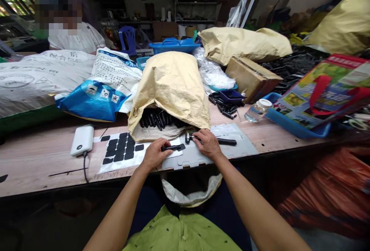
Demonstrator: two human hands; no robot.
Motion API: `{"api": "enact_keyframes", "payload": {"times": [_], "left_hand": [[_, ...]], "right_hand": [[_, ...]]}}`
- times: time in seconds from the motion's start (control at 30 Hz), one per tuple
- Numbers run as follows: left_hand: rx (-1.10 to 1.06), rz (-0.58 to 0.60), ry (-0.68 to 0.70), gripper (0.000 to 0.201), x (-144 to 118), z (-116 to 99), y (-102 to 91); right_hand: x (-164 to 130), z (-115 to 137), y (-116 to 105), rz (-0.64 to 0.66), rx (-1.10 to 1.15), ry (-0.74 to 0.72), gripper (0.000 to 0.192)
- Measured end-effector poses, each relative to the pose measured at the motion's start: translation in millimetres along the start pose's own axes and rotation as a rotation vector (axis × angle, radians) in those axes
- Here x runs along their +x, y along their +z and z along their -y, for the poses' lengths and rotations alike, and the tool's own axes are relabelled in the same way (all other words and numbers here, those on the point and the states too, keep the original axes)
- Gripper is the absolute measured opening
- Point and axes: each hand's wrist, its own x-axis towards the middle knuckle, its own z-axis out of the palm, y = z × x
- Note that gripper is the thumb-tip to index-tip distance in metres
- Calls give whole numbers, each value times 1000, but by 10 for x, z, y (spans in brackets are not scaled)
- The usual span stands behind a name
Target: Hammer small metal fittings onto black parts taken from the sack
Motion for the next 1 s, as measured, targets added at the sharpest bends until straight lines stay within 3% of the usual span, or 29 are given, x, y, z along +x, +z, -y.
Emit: {"api": "enact_keyframes", "payload": {"times": [0.23,0.43,0.77,1.0], "left_hand": [[96,-4,109,18,77,67,-44],[136,8,105,24,100,164,7],[160,38,105,32,94,127,-14],[160,35,70,26,103,100,-28]], "right_hand": [[17,-26,18,2,-2,-20,15],[25,-13,12,-2,-23,-33,15],[13,-36,24,-20,-26,-51,17],[-6,-45,39,-28,-33,-58,20]]}}
